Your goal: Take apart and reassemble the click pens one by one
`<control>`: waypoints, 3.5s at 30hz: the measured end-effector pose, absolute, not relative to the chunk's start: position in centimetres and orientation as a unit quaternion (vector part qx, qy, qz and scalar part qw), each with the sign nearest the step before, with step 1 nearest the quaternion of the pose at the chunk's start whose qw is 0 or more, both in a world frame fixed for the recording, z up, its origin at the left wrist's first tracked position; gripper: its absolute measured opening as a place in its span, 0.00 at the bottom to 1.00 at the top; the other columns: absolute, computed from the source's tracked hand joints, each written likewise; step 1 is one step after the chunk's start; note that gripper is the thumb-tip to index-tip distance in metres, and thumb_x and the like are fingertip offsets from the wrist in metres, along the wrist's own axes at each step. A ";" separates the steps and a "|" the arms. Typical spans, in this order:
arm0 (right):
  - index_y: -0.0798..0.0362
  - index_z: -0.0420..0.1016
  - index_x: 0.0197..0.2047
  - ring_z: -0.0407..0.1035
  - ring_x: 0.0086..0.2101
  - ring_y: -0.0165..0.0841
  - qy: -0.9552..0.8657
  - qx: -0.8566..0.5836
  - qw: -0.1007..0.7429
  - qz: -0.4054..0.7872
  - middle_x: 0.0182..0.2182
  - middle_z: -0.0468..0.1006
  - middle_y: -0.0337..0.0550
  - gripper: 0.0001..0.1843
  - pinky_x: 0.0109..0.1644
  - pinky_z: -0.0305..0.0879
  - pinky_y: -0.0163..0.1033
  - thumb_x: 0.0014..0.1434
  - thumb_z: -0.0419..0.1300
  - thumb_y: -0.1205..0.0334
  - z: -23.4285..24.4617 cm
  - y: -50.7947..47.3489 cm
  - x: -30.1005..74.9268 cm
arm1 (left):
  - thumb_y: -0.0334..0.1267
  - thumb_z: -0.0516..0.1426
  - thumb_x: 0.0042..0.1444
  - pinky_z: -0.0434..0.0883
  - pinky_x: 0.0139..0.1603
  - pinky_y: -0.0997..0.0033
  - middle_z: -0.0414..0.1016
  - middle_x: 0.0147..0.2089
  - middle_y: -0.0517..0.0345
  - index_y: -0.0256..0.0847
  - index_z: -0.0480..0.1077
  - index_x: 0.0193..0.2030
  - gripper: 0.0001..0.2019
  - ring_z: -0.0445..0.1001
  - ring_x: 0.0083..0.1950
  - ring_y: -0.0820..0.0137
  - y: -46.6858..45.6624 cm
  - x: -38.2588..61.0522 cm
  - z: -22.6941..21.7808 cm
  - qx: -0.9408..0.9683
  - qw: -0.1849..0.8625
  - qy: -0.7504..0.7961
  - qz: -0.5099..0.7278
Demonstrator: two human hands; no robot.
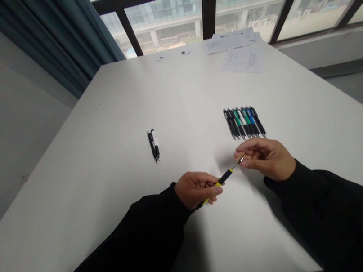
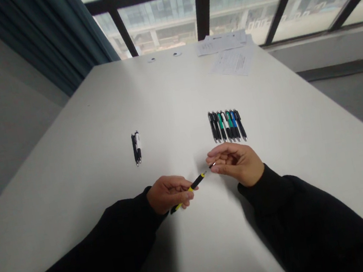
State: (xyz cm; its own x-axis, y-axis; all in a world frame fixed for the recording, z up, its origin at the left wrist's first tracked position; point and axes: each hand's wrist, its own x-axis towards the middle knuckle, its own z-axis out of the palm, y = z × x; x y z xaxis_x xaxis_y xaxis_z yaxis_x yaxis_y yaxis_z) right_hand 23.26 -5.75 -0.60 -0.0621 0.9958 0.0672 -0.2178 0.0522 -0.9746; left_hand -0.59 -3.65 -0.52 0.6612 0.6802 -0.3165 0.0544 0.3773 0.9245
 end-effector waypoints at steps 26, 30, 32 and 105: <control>0.54 0.77 0.39 0.79 0.35 0.33 -0.513 -0.393 0.486 0.588 0.34 0.83 0.45 0.15 0.41 0.78 0.37 0.46 0.72 0.69 -0.5 -6.4 22.7 | 0.44 0.68 0.42 0.69 0.19 0.77 0.73 0.19 0.57 0.28 0.77 0.35 0.19 0.69 0.17 0.76 -3.6 -0.6 -0.2 0.550 0.731 0.364 0.177; 0.55 0.78 0.36 0.78 0.32 0.32 -0.572 -0.407 0.471 0.535 0.32 0.83 0.45 0.11 0.38 0.76 0.36 0.48 0.71 0.67 0.1 -6.6 22.5 | 0.44 0.68 0.43 0.68 0.19 0.78 0.72 0.19 0.57 0.28 0.77 0.34 0.18 0.69 0.17 0.76 -3.5 -0.7 -0.2 0.561 0.728 0.355 0.172; 0.56 0.79 0.34 0.76 0.30 0.32 -0.615 -0.415 0.459 0.489 0.30 0.82 0.46 0.08 0.36 0.75 0.36 0.50 0.70 0.65 0.5 -6.6 22.5 | 0.43 0.67 0.44 0.68 0.19 0.78 0.72 0.19 0.57 0.28 0.77 0.34 0.17 0.69 0.17 0.77 -3.5 -0.7 -0.3 0.568 0.725 0.349 0.171; 0.52 0.62 0.44 0.64 0.22 0.27 -0.701 -0.436 0.307 0.473 0.23 0.68 0.32 0.18 0.27 0.59 0.33 0.57 0.64 0.54 -0.3 -7.6 19.1 | 0.37 0.72 0.38 0.70 0.46 0.65 0.81 0.35 0.55 0.36 0.74 0.30 0.15 0.78 0.37 0.69 -2.6 0.3 -1.2 0.344 0.796 0.285 0.409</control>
State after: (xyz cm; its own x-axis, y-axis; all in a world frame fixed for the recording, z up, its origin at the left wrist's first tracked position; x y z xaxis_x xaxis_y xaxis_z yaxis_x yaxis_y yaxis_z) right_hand 19.09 -7.56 -0.30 -0.4312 0.9021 0.0180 0.3209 0.1720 -0.9313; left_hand 0.34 -2.55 -1.16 0.5034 0.8469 -0.1710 -0.4550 0.4281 0.7809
